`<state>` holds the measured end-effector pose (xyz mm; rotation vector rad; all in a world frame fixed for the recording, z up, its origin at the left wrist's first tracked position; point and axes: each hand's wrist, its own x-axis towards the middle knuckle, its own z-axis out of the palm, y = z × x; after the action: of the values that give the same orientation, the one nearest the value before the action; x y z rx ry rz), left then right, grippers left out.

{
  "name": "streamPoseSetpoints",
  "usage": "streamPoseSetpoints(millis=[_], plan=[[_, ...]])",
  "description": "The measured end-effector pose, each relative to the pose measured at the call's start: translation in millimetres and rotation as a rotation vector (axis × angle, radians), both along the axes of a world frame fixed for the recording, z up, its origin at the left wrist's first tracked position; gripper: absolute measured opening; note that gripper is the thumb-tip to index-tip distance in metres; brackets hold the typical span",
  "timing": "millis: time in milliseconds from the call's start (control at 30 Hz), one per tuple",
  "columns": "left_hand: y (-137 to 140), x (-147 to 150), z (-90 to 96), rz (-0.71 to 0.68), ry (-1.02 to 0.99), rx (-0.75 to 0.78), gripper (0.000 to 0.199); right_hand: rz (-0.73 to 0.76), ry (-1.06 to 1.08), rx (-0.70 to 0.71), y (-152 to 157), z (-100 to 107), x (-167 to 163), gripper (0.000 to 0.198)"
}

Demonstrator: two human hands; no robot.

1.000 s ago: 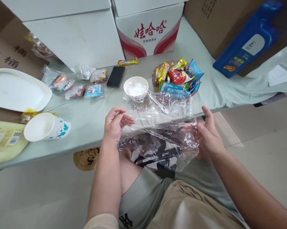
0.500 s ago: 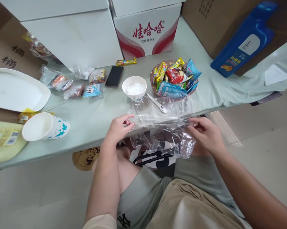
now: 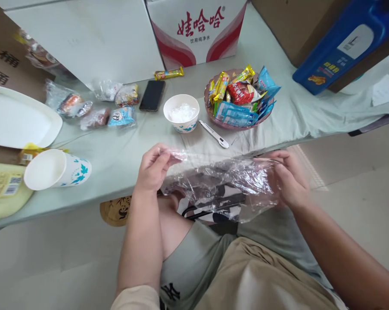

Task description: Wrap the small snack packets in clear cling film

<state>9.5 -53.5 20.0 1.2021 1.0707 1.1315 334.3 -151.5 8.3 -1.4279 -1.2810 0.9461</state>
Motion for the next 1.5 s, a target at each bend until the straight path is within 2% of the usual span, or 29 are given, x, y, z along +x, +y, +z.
streamPoseSetpoints(millis=[100,133,300,367,500,567,667,733,800,867,933,967,1033,1100,1167,1200,1267,1333,1400,1500], plan=[[6,4,-3.2,0.067,0.03,-0.108,0.038,0.041,-0.027,-0.071,3,-2,-12,0.058],[8,4,-4.8,0.078,0.054,-0.115,0.038,0.043,-0.043,-0.081,4,-3,-15,0.062],[11,-2,-15.3,0.053,0.293,-0.1,0.042,-0.089,0.082,-0.16,11,-8,-25,0.041],[11,-2,-18.8,0.051,0.351,-0.095,0.043,-0.108,0.164,-0.204,11,-10,-26,0.043],[13,-2,-21.3,0.069,0.331,-0.09,0.043,0.045,0.26,-0.302,6,-13,-29,0.083],[14,-3,-21.0,0.07,0.365,-0.061,0.04,0.086,0.269,-0.332,3,-16,-28,0.093],[15,-7,-20.3,0.087,0.452,0.001,0.038,0.026,0.24,-0.3,-1,-21,-21,0.088],[15,-8,-19.5,0.085,0.427,0.004,0.041,-0.025,0.146,-0.242,-3,-21,-16,0.076],[13,-8,-17.1,0.017,0.347,-0.056,0.046,-0.074,-0.014,-0.161,-2,-17,-14,0.058],[9,-4,-12.4,-0.12,0.277,-0.157,0.05,-0.077,-0.145,-0.069,2,-8,-19,0.048],[4,1,-5.5,-0.277,0.227,-0.235,0.051,0.051,-0.129,-0.031,11,0,-32,0.056],[1,4,-1.8,-0.347,0.203,-0.259,0.051,0.168,-0.059,-0.046,17,2,-41,0.064],[-2,8,4.5,-0.467,0.161,-0.294,0.05,0.473,0.125,-0.164,29,3,-62,0.073],[-3,10,7.4,-0.551,0.152,-0.32,0.05,0.765,0.269,-0.366,38,-2,-81,0.053],[0,9,5.3,-0.518,0.164,-0.284,0.053,0.889,0.333,-0.506,40,-6,-95,0.037],[3,8,2.7,-0.44,0.163,-0.244,0.056,0.878,0.349,-0.528,39,-8,-99,0.036],[10,6,-4.2,-0.207,0.118,-0.184,0.062,0.756,0.37,-0.492,35,-8,-103,0.039],[15,8,-10.4,-0.033,0.027,-0.216,0.067,0.596,0.369,-0.414,33,-6,-102,0.043],[17,14,-13.9,-0.02,-0.054,-0.317,0.073,0.45,0.346,-0.327,35,-3,-99,0.046],[13,30,-14.5,-0.238,-0.113,-0.478,0.079,0.288,0.279,-0.219,40,0,-92,0.044]])
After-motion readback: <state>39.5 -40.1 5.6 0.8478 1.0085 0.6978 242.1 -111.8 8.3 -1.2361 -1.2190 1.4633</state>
